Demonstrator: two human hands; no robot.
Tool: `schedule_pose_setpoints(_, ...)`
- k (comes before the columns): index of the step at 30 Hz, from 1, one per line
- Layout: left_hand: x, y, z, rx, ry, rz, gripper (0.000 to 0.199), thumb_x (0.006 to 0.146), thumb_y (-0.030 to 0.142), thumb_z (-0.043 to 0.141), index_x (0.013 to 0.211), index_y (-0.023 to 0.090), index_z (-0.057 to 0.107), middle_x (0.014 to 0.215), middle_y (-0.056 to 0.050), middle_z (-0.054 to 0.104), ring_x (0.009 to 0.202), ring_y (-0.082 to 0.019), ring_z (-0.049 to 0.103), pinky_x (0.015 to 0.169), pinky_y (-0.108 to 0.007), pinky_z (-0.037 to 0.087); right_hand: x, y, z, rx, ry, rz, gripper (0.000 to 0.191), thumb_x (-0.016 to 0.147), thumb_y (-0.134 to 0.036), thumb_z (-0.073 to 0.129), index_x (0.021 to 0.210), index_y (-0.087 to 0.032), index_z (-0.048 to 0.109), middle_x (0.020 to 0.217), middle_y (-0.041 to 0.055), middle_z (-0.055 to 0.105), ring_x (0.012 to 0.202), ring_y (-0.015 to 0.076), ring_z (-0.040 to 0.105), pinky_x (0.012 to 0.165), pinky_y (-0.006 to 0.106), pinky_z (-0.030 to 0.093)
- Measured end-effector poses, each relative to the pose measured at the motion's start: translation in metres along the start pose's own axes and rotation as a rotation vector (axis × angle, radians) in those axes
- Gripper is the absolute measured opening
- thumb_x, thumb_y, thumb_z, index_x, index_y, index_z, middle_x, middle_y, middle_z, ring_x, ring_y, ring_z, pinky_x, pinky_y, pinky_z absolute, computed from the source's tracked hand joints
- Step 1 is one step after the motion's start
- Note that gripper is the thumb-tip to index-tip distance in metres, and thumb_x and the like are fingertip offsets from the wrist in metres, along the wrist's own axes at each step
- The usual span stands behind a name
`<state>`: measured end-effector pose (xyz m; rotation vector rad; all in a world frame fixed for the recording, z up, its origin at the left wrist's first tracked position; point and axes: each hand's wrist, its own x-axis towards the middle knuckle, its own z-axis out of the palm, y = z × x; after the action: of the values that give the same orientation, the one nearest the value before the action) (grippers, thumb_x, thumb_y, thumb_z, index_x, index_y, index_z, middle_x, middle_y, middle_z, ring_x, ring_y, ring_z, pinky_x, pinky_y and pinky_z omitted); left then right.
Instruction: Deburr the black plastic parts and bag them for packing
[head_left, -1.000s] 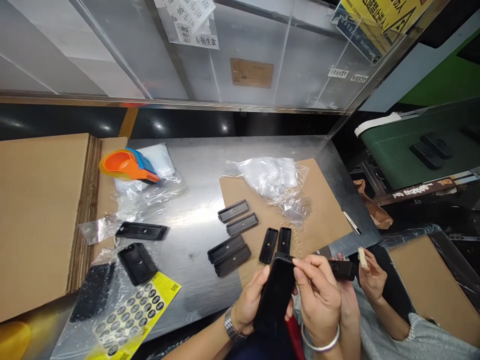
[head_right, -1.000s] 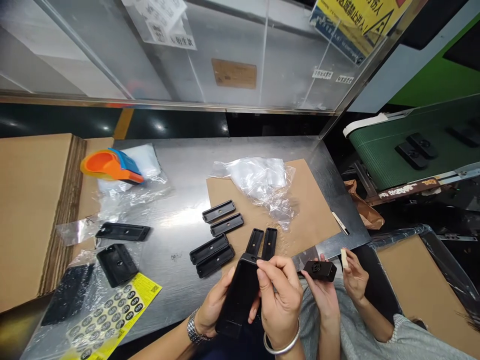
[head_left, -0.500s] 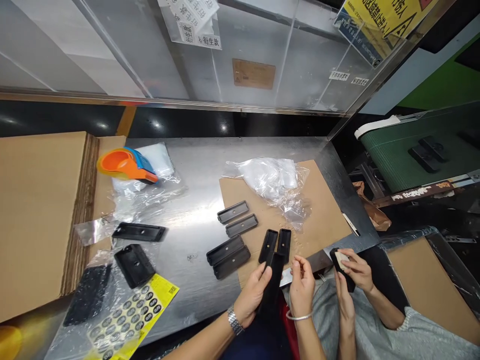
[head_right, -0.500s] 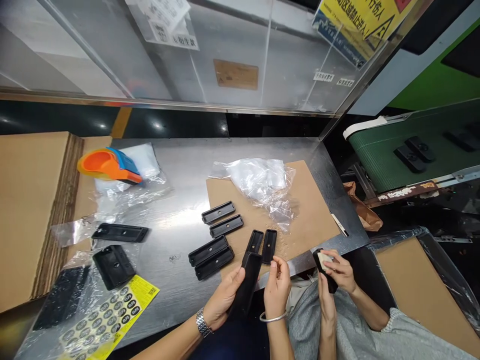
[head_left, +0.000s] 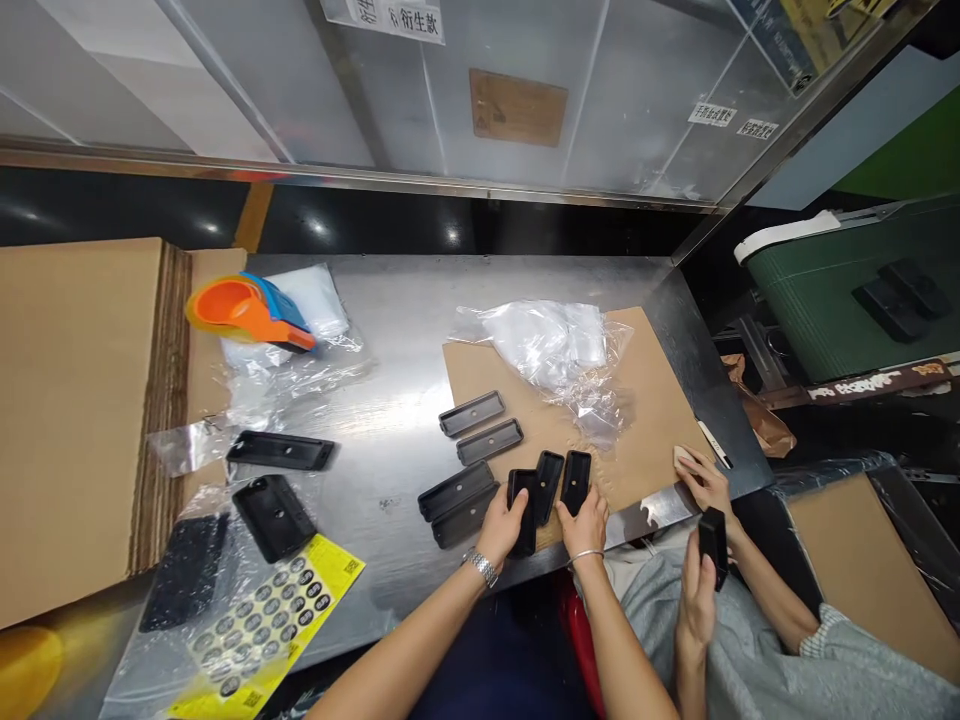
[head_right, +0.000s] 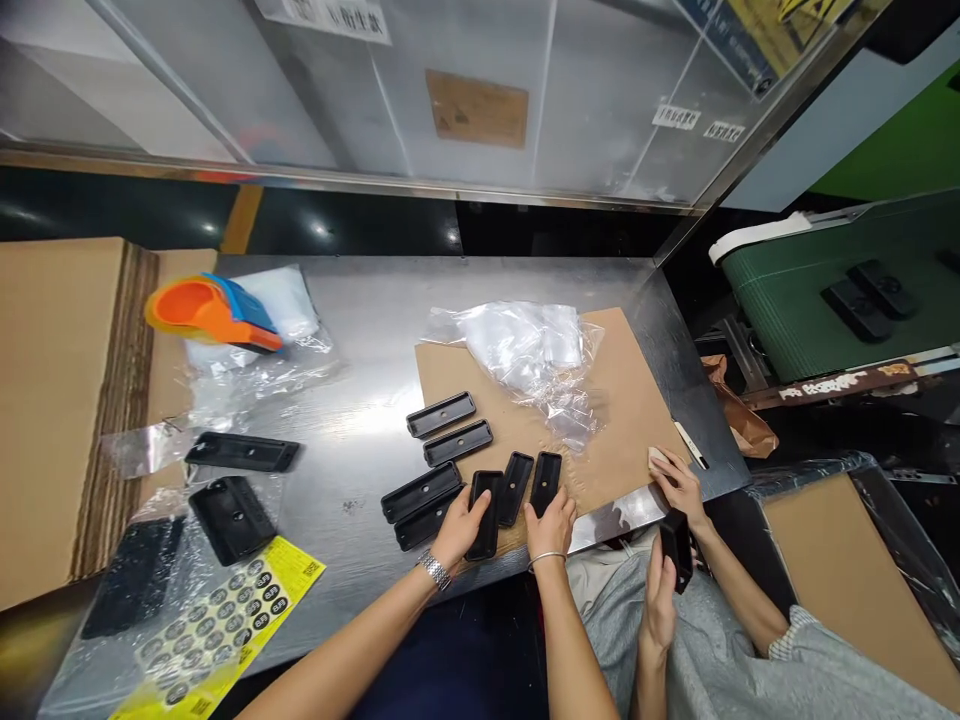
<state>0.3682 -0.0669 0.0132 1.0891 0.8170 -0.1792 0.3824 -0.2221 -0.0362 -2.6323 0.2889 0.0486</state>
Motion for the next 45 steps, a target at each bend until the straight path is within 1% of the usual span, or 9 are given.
schedule_pose_setpoints(5,0.010,-0.004,0.007,-0.073,-0.051,-0.071,0.031,0.063,0.037,0.068,0.083,0.014,0.063,0.086,-0.008,0.068,0.083,-0.023,0.061,0.078,-0.033,0.044,-0.001,0.011,0.002,-0.063,0.003,-0.022,0.049,0.073,-0.037,0.051,0.112,-0.008,0.047,0.103,0.0184,0.052,0.099,0.0322,0.046,0.084,0.043,0.035)
schedule_pose_setpoints(12,-0.002,0.002,0.006,-0.173,-0.093,-0.198,0.034,0.065,0.041,0.067,0.085,0.015,0.059,0.073,-0.005,0.068,0.056,-0.014,0.060,0.056,-0.026,0.047,-0.005,0.022,-0.001,-0.083,0.004,-0.048,0.051,0.076,-0.040,0.049,0.114,-0.007,0.046,0.105,0.0180,0.052,0.098,0.0308,0.046,0.084,0.042,0.036)
schedule_pose_setpoints(15,-0.005,0.004,0.005,-0.210,-0.098,-0.244,0.033,0.066,0.042,0.067,0.082,0.015,0.057,0.070,-0.004,0.067,0.051,-0.013,0.059,0.049,-0.023,0.045,-0.007,0.022,-0.002,-0.091,0.017,-0.051,0.052,0.077,-0.040,0.049,0.116,-0.006,0.045,0.106,0.0184,0.052,0.099,0.0308,0.045,0.085,0.042,0.035)
schedule_pose_setpoints(22,-0.010,0.006,0.002,-0.304,-0.078,-0.325,0.035,0.076,0.047,0.055,0.086,0.013,0.058,0.070,-0.007,0.067,0.055,-0.014,0.061,0.048,-0.023,0.047,-0.011,0.020,-0.006,-0.107,0.032,-0.062,0.052,0.076,-0.040,0.049,0.114,-0.004,0.047,0.105,0.0193,0.052,0.097,0.0301,0.044,0.086,0.042,0.035)
schedule_pose_setpoints(26,-0.011,0.008,0.002,-0.372,-0.098,-0.400,0.044,0.082,0.049,0.042,0.089,0.010,0.060,0.072,-0.010,0.068,0.055,-0.016,0.062,0.049,-0.026,0.049,-0.011,0.020,-0.008,-0.101,0.037,-0.059,0.051,0.077,-0.040,0.048,0.114,-0.005,0.047,0.103,0.0185,0.052,0.095,0.0301,0.044,0.084,0.042,0.035)
schedule_pose_setpoints(30,-0.013,0.013,0.001,-0.442,-0.136,-0.444,0.042,0.085,0.045,0.037,0.093,0.010,0.059,0.077,-0.010,0.069,0.057,-0.016,0.062,0.049,-0.027,0.050,-0.011,0.017,-0.010,-0.076,0.042,-0.056,0.049,0.077,-0.041,0.047,0.112,-0.007,0.048,0.102,0.0183,0.052,0.094,0.0303,0.044,0.083,0.043,0.035)
schedule_pose_setpoints(37,-0.028,0.037,0.001,-0.544,-0.240,-0.495,0.041,0.085,0.040,0.037,0.100,0.009,0.059,0.084,-0.012,0.069,0.066,-0.019,0.065,0.057,-0.029,0.051,-0.012,-0.003,-0.031,0.041,0.093,-0.048,0.051,0.078,-0.046,0.045,0.111,-0.006,0.050,0.103,0.0193,0.052,0.097,0.0308,0.043,0.086,0.048,0.033)
schedule_pose_setpoints(40,-0.038,0.050,0.004,-0.590,-0.284,-0.497,0.041,0.086,0.039,0.036,0.101,0.009,0.060,0.085,-0.011,0.069,0.069,-0.019,0.065,0.061,-0.030,0.051,-0.014,-0.019,-0.047,0.140,0.106,-0.062,0.049,0.079,-0.045,0.045,0.113,-0.009,0.049,0.102,0.0158,0.053,0.094,0.0259,0.047,0.086,0.043,0.037)
schedule_pose_setpoints(45,-0.052,0.066,0.009,-0.641,-0.344,-0.509,0.042,0.087,0.039,0.034,0.095,0.008,0.062,0.081,-0.010,0.069,0.066,-0.017,0.063,0.063,-0.029,0.050,-0.020,-0.049,-0.074,0.330,0.069,-0.072,0.042,0.083,-0.040,0.044,0.116,-0.014,0.046,0.103,0.0114,0.056,0.086,0.0176,0.054,0.076,0.032,0.046)
